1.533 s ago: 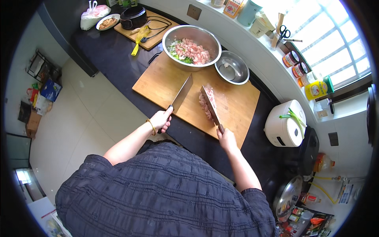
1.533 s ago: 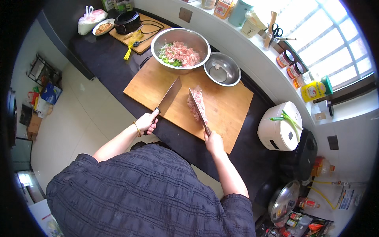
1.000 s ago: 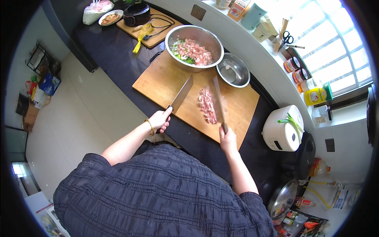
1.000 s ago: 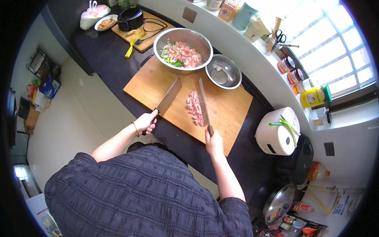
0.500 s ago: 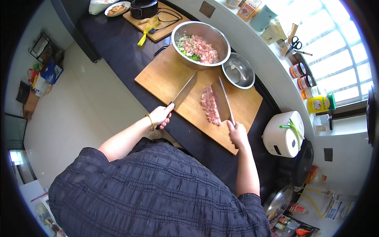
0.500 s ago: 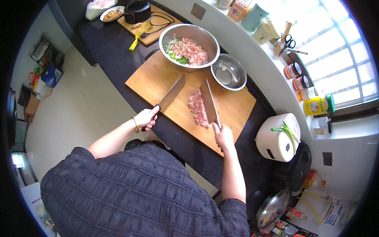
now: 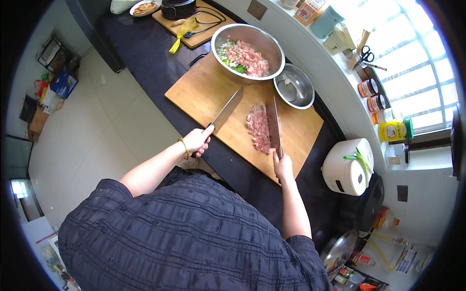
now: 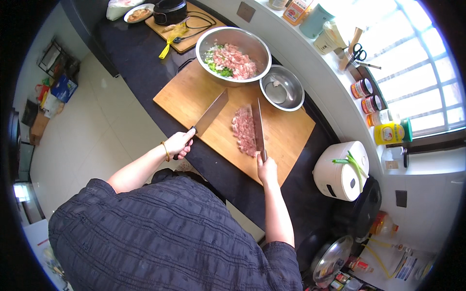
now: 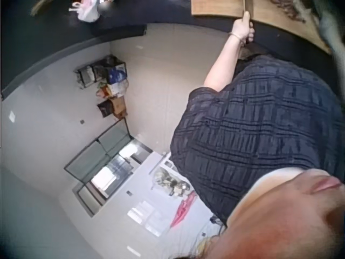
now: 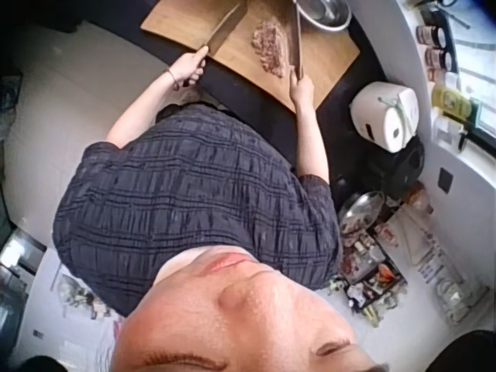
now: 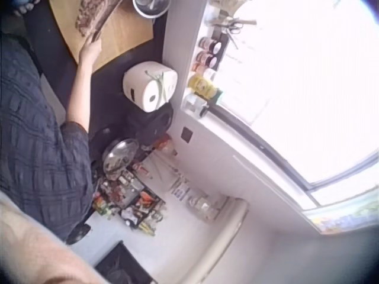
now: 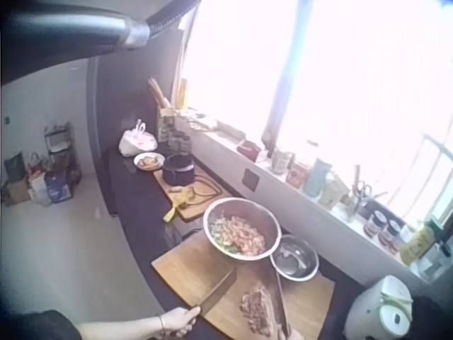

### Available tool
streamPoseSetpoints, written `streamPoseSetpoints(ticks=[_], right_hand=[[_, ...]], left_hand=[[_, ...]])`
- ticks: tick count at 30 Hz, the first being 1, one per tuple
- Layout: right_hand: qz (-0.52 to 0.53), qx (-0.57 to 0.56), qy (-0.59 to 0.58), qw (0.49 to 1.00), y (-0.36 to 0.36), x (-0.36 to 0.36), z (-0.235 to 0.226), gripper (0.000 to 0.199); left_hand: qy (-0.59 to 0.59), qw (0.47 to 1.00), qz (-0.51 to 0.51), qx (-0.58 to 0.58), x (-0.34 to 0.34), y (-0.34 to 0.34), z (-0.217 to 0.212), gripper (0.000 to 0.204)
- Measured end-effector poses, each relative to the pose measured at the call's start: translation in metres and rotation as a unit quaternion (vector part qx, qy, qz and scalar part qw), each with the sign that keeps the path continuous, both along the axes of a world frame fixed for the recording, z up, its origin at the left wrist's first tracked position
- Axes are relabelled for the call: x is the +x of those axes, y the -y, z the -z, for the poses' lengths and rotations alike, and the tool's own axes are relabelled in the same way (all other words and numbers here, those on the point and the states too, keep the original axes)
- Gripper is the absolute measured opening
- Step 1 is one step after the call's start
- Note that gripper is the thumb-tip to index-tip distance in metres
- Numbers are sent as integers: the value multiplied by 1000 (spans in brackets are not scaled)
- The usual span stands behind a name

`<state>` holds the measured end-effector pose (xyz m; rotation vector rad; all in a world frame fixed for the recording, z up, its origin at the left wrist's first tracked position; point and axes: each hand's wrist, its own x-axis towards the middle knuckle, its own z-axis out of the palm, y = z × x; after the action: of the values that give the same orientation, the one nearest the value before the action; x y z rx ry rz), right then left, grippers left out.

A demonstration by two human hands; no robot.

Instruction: The person uses two cleavers to chop a piece of raw meat on a wooden cutting board. The person repeatedly chops the meat into smaller pieces and occasionally gathers the minced meat into a pile.

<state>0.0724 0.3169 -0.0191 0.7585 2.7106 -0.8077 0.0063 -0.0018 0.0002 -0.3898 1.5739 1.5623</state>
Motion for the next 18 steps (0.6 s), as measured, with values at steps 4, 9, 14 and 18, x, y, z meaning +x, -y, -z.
streamPoseSetpoints(ticks=[4,9,14,18], right_hand=[[-62,17,9,998,-15,-4,-42,47],[131,-253,-96,954,4,55,-65,35],[348,-424,-140,824,27,131,-24,43],[426,-495,-134,745,42,163,-5,45]], left_hand=[[-14,1000,13,-13,-5,-1,-2,47],[-89,993,57,-45,-29,-11,-8,49],[-162,972,152,-79,-70,-29,2,50],[-167,962,188,-107,-91,-38,14,53]])
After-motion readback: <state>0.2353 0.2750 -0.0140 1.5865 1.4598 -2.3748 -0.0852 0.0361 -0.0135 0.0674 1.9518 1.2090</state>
